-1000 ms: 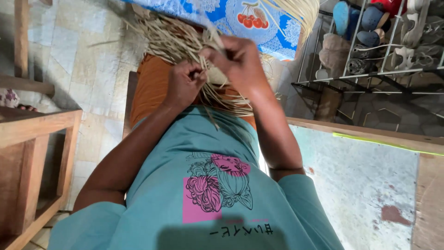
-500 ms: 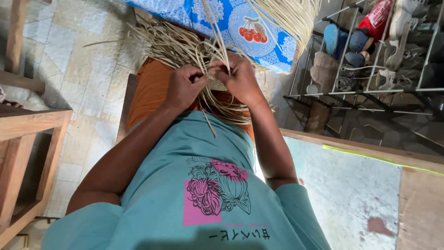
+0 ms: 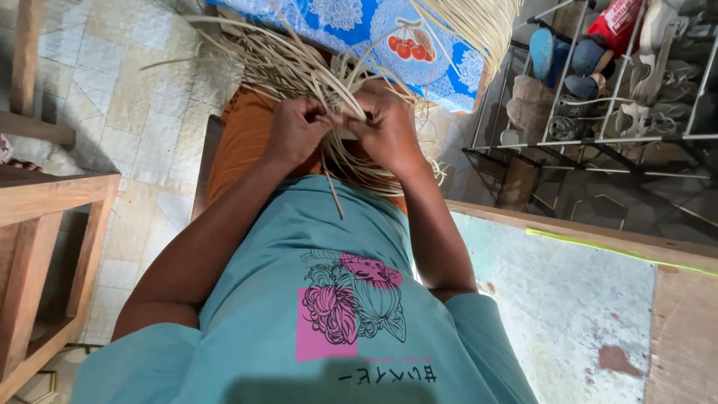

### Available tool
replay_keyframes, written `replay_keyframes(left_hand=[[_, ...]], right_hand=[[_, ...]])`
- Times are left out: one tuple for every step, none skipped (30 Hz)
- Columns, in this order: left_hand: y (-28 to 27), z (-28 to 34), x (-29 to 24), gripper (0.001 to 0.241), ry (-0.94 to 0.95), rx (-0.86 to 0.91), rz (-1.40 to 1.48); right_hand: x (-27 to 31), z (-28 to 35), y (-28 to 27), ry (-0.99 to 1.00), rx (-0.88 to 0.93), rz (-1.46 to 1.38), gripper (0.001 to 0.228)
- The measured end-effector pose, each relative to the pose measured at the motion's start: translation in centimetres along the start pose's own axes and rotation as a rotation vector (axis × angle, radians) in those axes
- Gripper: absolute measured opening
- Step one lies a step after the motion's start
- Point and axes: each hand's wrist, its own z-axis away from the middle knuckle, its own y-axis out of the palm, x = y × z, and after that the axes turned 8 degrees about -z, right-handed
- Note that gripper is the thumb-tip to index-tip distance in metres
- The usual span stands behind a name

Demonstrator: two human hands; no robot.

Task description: Weaving thin strips of dried plant material to create a craft item

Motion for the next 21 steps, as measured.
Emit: replay_keyframes(left_hand=[[0.3,-0.2,1.4,0.031,-0.041,0.003,0.051],[0.6,-0.3,2.7,0.015,-0.082,0.006,0.103],[0.5,-0.2,1.5,0.015,-0.083,0.009,0.106],[0.3,0.0,0.2,0.015,-0.056,0.006,0.113],[0.0,-0.1,-1.0,0.016,-0.025,0.0,0.116],[0.0,-0.2,-1.4,0.016,-0.022,-0.002,0.116],[-0.2,-0.2,-1.7,0.02,-0.032,-0.008,0.111],[-0.3,-0.1,-1.9,0.023,-0.043,-0.014,0.107],[-0.6,-0.1,-2.1,0.023,-0.045,-0.014,0.104],[-0.8,0.0,-2.2,0.024,-0.05,-0.002,0.1],[-1.1,0.0,-2.4,0.026,-0.053,0.012,0.097],[-1.1,0.0,-3.1,0.026,-0.053,0.013,0.095],[-1.0,0.1,-3.8,0.024,-0.026,-0.028,0.011],[-0.9,0.1,-4.5,0.023,0.001,-0.069,-0.074],[-0.9,0.1,-4.3,0.023,0.002,-0.063,-0.074],[-0.8,0.0,-4.2,0.022,0.05,-0.089,-0.2],[-0.8,-0.2,-4.1,0.023,0.103,-0.117,-0.326],[-0.7,-0.2,-4.3,0.023,0.109,-0.113,-0.328],[-0.7,-0.3,-4.5,0.025,0.15,-0.129,-0.377],[-0.8,-0.5,-4.7,0.03,0.191,-0.146,-0.427],[-0.9,-0.6,-5.4,0.03,0.196,-0.148,-0.429]], right_hand=[[-0.2,0.8,0.0,0.139,0.04,0.086,0.007],[-0.5,1.6,-0.1,0.278,0.081,0.172,0.01],[-0.9,2.0,0.0,0.282,0.081,0.174,0.01],[-1.3,2.5,0.1,0.326,0.1,0.216,0.011],[-1.8,2.7,0.3,0.362,0.118,0.256,0.012],[-0.6,2.4,-0.1,0.36,0.117,0.257,0.012],[0.7,2.2,-0.3,0.415,0.061,0.171,0.018],[1.9,2.1,-0.4,0.469,0.005,0.084,0.024],[2.4,2.0,-1.6,0.47,0.006,0.081,0.024],[2.8,2.0,-2.8,0.402,-0.126,0.232,0.032],[3.3,2.0,-4.1,0.33,-0.259,0.384,0.041],[4.3,2.4,-5.1,0.331,-0.26,0.383,0.041],[5.3,3.0,-6.2,0.228,-0.309,0.444,0.043],[6.2,3.6,-7.2,0.124,-0.357,0.505,0.045],[7.2,3.7,-6.5,0.129,-0.361,0.505,0.045],[8.3,3.9,-5.7,0.055,-0.303,0.356,0.025],[9.3,4.0,-5.0,-0.024,-0.25,0.208,0.007],[8.5,4.1,-3.8,-0.023,-0.257,0.209,0.007],[7.7,4.0,-2.6,0.118,-0.018,0.371,0.015],[7.0,3.9,-1.4,0.26,0.223,0.528,0.028],[4.4,4.1,-0.2,0.256,0.219,0.528,0.028]])
